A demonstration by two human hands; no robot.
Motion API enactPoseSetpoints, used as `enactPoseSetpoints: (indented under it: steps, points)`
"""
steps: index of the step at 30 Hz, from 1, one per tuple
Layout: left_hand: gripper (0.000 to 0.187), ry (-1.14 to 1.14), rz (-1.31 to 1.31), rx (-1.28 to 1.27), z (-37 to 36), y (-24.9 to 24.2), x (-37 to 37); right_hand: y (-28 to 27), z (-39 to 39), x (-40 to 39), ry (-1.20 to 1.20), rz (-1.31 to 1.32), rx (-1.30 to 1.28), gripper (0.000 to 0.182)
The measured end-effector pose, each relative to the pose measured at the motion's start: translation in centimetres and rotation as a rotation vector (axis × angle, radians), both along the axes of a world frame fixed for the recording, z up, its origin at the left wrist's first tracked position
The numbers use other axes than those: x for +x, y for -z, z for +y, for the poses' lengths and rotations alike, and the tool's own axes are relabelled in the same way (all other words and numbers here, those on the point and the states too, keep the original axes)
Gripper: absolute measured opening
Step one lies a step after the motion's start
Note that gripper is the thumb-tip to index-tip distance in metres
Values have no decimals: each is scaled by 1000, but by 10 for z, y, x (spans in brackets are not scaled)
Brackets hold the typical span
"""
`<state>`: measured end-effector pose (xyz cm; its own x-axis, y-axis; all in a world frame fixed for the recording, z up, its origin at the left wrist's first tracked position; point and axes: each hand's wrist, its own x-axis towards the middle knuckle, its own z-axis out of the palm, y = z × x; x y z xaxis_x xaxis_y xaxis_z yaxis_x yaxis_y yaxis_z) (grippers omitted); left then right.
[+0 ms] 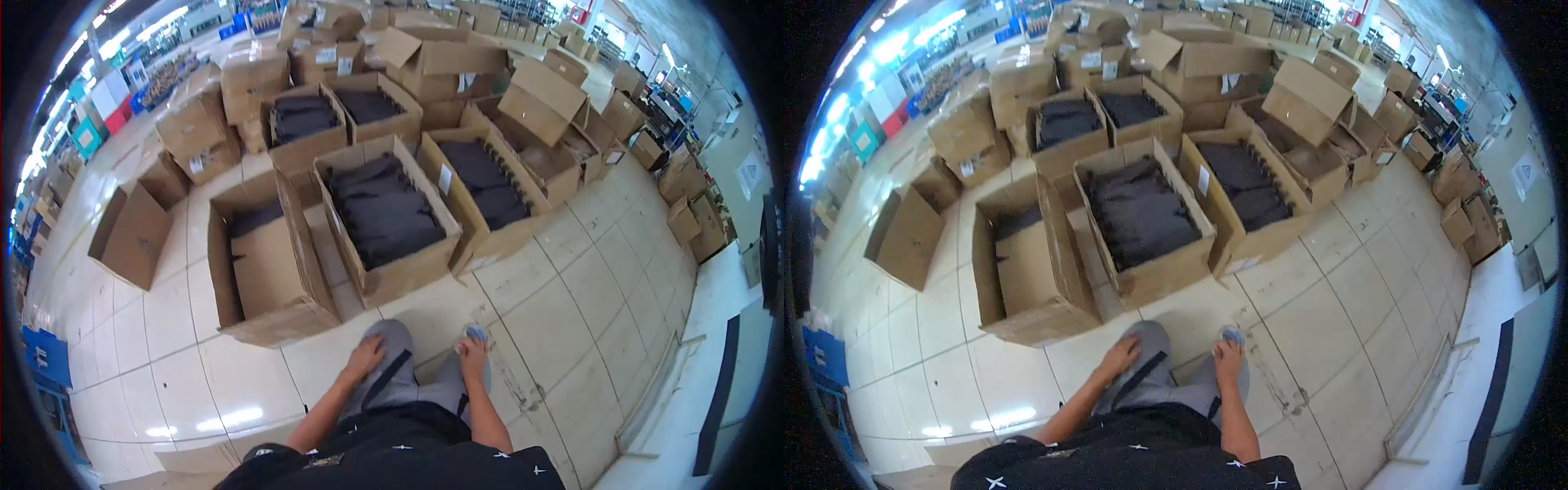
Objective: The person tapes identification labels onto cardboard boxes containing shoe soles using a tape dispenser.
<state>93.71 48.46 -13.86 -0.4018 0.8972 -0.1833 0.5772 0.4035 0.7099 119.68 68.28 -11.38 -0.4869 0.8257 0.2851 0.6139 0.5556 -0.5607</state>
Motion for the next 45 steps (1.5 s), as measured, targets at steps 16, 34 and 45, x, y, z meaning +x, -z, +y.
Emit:
enactPoseSetpoints:
  steps: [16, 34, 45]
  points:
    - [41, -201, 639, 258, 128, -178, -78, -8, 7, -14, -61, -130, -29, 8]
    - [87, -434, 327, 226, 189, -151, -69, -10, 26, -10, -148, -127, 26, 10]
    - [86, -528, 337, 242, 212, -145, -42, -5, 32, 1, -140, -128, -231, 15]
